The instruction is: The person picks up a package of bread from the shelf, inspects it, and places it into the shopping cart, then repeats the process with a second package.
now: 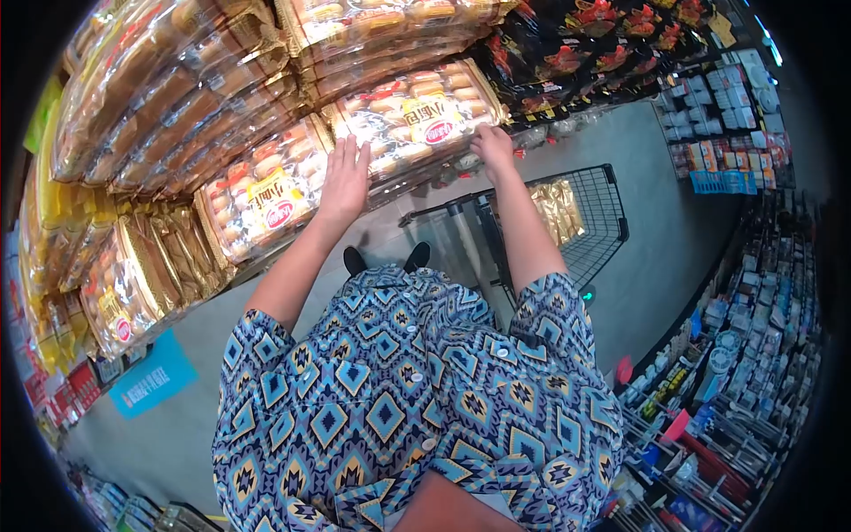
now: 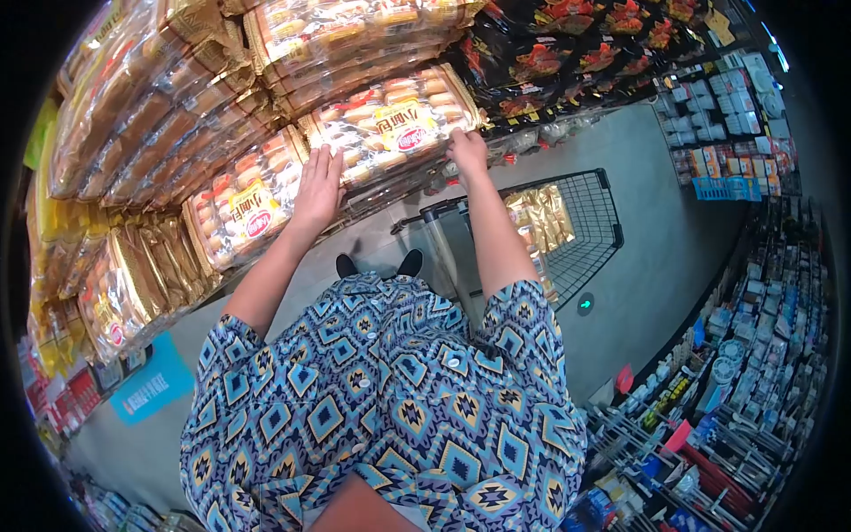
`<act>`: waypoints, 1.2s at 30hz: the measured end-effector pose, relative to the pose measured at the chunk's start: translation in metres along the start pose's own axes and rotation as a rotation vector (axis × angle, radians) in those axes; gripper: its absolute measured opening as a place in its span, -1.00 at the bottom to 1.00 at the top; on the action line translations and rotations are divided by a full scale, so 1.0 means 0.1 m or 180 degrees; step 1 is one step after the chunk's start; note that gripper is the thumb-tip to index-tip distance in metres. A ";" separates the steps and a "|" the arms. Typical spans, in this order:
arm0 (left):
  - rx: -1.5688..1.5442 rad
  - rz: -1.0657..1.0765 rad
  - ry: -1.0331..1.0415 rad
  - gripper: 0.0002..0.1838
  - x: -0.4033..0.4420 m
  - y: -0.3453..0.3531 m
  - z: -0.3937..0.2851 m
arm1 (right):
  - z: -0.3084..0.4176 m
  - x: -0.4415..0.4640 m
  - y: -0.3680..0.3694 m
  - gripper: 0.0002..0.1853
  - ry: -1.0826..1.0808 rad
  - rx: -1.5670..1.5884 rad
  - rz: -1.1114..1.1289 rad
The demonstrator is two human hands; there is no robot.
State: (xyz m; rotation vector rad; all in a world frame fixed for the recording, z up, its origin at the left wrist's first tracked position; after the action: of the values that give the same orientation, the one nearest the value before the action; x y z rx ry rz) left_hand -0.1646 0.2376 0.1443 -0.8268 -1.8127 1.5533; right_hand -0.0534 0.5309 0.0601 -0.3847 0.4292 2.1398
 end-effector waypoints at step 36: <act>-0.2666 0.2724 -0.1135 -0.62 -2.32 2.55 1.19 | 0.00 -1.87 -0.74 -0.78 -0.1068 -0.0998 -0.0049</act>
State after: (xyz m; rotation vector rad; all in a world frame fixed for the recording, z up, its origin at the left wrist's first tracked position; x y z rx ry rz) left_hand -0.0953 0.0135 -0.1347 -2.0224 -2.6216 1.4048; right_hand 0.1108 0.4365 0.1278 -0.1938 -0.1015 2.2063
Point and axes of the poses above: each hand's wrist, its own x-axis towards the middle knuckle, its own y-axis out of the palm, z = x × y, the point moved 10 cm from there along x, towards the middle knuckle, and after that the axes turned 9 degrees about x, right-handed, at the moved point
